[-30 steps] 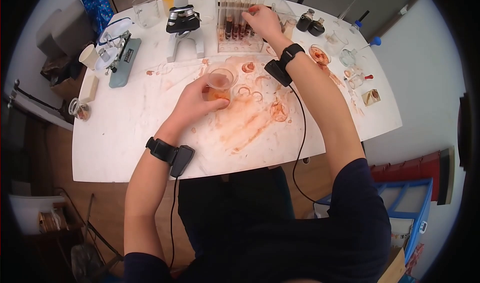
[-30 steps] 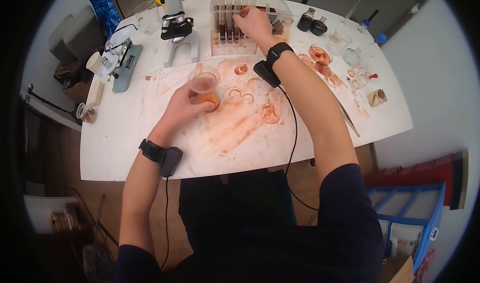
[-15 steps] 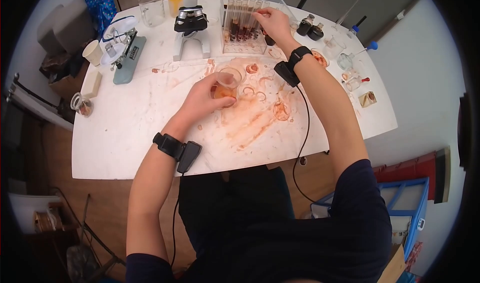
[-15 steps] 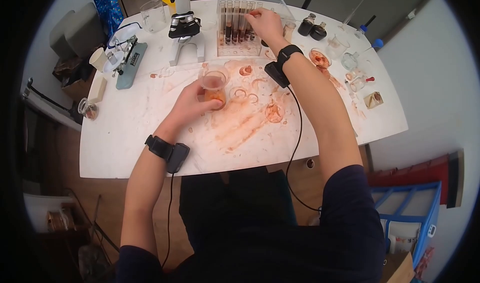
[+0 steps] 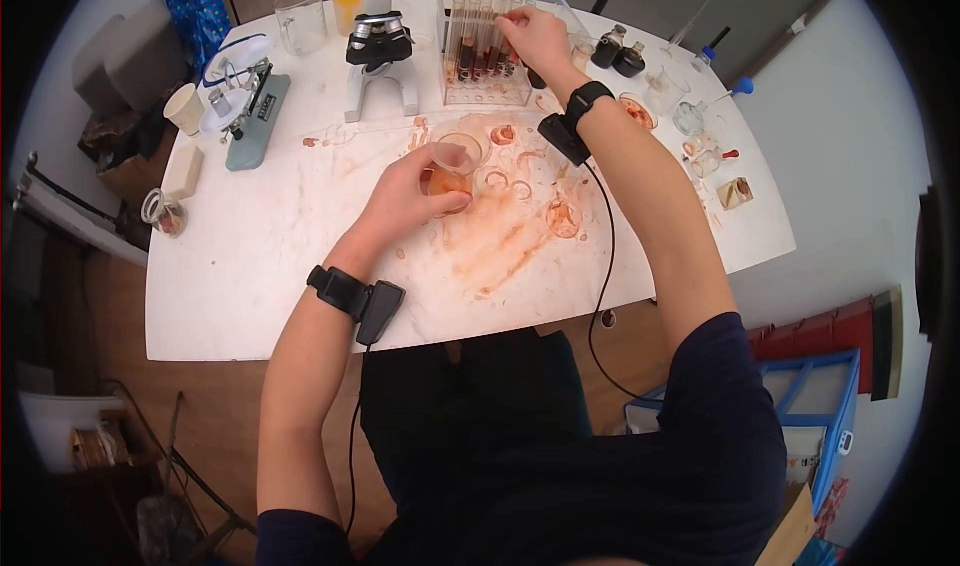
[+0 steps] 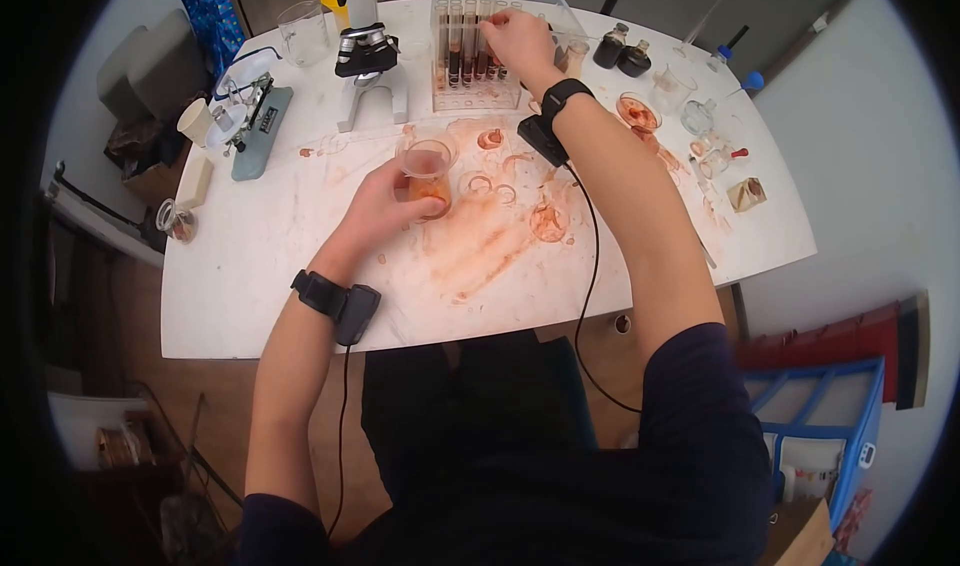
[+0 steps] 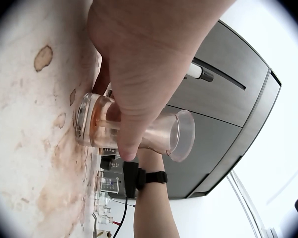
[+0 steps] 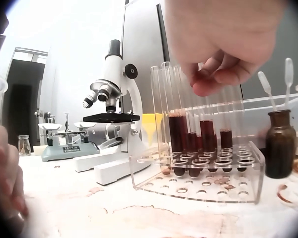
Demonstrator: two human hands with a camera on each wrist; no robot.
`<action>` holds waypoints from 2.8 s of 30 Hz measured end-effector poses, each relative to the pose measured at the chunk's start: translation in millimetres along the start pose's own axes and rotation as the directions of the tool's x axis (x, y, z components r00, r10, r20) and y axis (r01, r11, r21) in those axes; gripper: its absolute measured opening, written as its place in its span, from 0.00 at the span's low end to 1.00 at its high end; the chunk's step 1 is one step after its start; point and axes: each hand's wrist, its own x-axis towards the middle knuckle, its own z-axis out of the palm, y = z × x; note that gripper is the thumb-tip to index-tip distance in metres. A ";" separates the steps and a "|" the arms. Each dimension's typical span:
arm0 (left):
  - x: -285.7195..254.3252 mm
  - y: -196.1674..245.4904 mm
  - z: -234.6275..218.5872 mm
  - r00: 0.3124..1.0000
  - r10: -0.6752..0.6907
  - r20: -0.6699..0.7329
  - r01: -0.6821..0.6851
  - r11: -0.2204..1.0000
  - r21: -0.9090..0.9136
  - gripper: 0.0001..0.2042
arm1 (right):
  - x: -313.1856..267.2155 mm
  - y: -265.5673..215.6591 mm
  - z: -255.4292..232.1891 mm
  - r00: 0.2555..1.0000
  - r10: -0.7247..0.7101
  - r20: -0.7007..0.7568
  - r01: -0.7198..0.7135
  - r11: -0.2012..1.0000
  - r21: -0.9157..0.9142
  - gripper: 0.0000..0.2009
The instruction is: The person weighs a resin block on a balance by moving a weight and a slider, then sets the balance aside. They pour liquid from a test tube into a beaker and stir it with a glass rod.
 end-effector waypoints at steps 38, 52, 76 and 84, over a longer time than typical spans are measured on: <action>1.0 4.9 4.3 0.999 -0.044 0.002 0.044 0.998 -0.047 0.26 | -52.0 29.7 -19.9 0.979 0.199 0.040 -0.200 0.913 0.356 0.13; 0.3 -1.4 5.6 0.997 -0.079 -0.017 0.078 0.996 -0.039 0.28 | -44.3 44.1 -8.9 0.984 0.166 0.067 -0.176 0.968 0.177 0.13; 1.9 -4.5 3.7 0.999 -0.040 -0.013 0.040 0.999 -0.015 0.27 | 8.2 41.3 3.7 0.993 0.085 0.077 -0.086 0.996 0.017 0.17; 1.7 -3.0 3.6 0.999 -0.034 -0.013 0.034 0.999 -0.024 0.27 | -6.8 49.5 25.3 0.973 0.172 0.151 -0.183 0.981 0.064 0.18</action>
